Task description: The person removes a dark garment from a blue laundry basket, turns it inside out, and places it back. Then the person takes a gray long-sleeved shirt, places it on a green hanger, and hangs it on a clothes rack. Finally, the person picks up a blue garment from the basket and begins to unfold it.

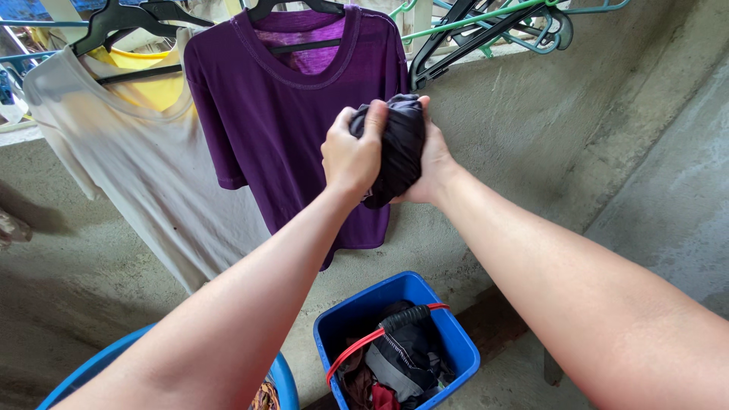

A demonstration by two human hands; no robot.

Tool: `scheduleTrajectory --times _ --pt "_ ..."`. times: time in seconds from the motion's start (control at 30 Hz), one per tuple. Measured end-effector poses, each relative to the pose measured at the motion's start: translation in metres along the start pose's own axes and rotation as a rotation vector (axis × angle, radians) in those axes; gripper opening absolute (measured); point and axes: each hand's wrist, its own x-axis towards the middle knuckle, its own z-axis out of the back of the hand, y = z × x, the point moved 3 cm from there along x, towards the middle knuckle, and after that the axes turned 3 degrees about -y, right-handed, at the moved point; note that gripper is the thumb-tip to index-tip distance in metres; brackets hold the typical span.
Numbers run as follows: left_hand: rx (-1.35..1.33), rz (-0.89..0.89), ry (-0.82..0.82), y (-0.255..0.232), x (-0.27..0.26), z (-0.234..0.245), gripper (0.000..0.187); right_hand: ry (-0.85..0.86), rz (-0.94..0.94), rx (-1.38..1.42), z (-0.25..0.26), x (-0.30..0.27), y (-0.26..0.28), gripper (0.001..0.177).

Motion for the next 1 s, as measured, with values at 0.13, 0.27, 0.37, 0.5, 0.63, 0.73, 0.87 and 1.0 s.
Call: scheduleTrajectory --times 0.13,0.27,0.37,0.5,0.63,0.73,0.87,1.0 --pt "-0.275 0.414 0.037 0.018 0.015 0.003 0.064 -0.349 0.290 -0.066 -0.010 -0.001 0.003 0.056" --pt "-0.625 0.798 0.149 0.035 0.011 0.005 0.049 -0.383 0.649 -0.332 -0.025 -0.014 0.012 0.032" --pt "-0.643 0.914 0.182 0.041 0.001 0.008 0.040 -0.420 0.786 -0.703 -0.032 -0.027 0.014 0.028" --pt "-0.723 1.026 0.214 0.043 -0.018 0.010 0.036 -0.388 0.869 -0.981 -0.036 -0.036 0.013 0.027" --pt "-1.012 0.907 0.563 0.032 -0.037 0.016 0.042 -0.362 0.745 -1.271 -0.031 -0.041 0.025 0.039" --pt "-0.685 0.882 0.494 0.043 -0.041 0.040 0.043 -0.444 0.374 -1.464 -0.015 -0.048 0.038 0.048" --pt "-0.369 0.599 0.555 0.070 -0.048 0.048 0.041 -0.391 0.249 -1.047 0.000 -0.058 0.044 0.034" --pt "0.032 0.425 0.582 0.119 -0.054 0.057 0.054 -0.153 0.346 -0.882 0.003 -0.060 0.033 0.026"
